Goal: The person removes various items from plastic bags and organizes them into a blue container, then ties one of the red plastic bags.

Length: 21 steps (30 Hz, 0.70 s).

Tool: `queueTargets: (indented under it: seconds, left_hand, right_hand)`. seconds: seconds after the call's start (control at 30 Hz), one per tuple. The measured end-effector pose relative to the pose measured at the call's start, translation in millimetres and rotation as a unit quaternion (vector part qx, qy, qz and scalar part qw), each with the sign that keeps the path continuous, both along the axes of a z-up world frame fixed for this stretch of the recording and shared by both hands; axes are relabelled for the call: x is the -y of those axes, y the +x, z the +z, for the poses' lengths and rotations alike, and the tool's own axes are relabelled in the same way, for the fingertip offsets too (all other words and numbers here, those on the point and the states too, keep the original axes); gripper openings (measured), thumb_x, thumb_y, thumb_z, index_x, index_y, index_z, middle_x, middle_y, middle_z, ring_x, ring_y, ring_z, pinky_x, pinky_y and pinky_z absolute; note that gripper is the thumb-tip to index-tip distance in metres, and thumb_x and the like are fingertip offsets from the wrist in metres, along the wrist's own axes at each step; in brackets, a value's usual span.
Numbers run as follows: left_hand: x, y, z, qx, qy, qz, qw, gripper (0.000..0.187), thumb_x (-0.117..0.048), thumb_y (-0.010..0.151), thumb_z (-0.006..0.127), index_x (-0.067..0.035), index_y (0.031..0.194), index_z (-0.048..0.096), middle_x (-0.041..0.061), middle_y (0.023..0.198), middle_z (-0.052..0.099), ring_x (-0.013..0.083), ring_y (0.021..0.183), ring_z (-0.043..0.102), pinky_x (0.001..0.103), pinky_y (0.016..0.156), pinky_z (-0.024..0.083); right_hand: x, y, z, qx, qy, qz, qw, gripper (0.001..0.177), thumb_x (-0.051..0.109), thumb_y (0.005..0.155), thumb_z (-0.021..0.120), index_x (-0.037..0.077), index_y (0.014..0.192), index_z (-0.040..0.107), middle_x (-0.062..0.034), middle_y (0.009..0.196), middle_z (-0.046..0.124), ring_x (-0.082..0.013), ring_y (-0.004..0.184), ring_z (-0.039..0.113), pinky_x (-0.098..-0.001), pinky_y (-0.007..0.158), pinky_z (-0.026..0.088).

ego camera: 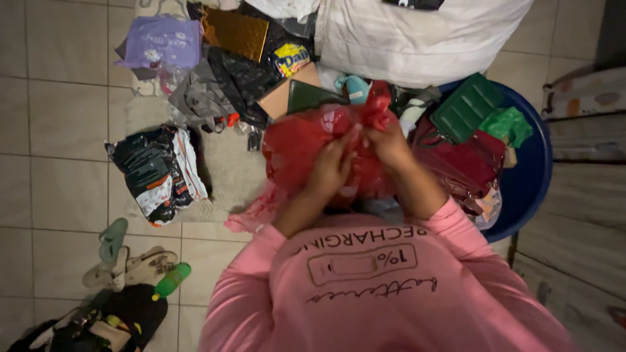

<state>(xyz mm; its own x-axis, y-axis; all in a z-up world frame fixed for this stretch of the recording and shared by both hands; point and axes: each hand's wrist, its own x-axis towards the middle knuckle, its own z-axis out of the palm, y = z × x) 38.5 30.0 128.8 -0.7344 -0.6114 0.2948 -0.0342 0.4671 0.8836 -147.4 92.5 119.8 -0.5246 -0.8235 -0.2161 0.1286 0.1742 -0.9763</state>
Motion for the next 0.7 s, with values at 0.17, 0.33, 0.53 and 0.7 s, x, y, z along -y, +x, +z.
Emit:
queueTargets:
  seconds: [0.17,0.33,0.53,0.7]
  left_hand:
    - [-9,-3,-60,0.083,0.003,-0.001,0.997,0.053,-0.014,0.099,0.057,-0.009,0.151,0.051,0.020,0.125,0.067,0.0397,0.113,0.065,0.047,0.098,0.051]
    - [-18,-9,-42,0.060,-0.122,0.017,0.991,0.061,-0.018,0.085,0.066,0.006,0.139,0.050,0.026,0.114,0.066,0.0425,0.098,0.063,0.052,0.086,0.048]
    - [-21,-3,-57,0.124,-0.056,0.030,0.990,0.032,-0.026,0.084,0.075,-0.001,0.103,0.067,0.020,0.100,0.071,0.0416,0.093,0.066,0.052,0.084,0.051]
    - [-32,16,-120,0.129,-0.110,0.151,0.974,0.030,-0.021,0.084,0.071,0.003,0.102,0.069,0.025,0.096,0.068,0.0457,0.092,0.063,0.054,0.084,0.050]
  right_hand:
    - [5,14,20,0.088,0.009,-0.007,0.996,0.016,0.004,0.086,0.068,0.006,0.102,0.066,-0.0008,0.080,0.064,-0.0128,0.067,0.058,-0.0272,0.059,0.044]
    - [4,16,17,0.208,0.131,-0.059,0.968,0.011,0.015,0.090,0.072,0.006,0.096,0.074,-0.0051,0.071,0.064,-0.0142,0.053,0.048,-0.0293,0.048,0.033]
    - [-8,38,31,0.230,0.133,0.047,0.963,0.021,0.021,0.091,0.075,0.003,0.102,0.076,-0.0096,0.092,0.077,-0.0177,0.084,0.073,-0.0321,0.080,0.058]
    - [-13,40,64,0.354,-0.034,0.122,0.927,0.038,0.014,0.069,0.085,0.018,0.104,0.069,-0.0055,0.110,0.079,-0.0157,0.107,0.076,-0.0327,0.095,0.058]
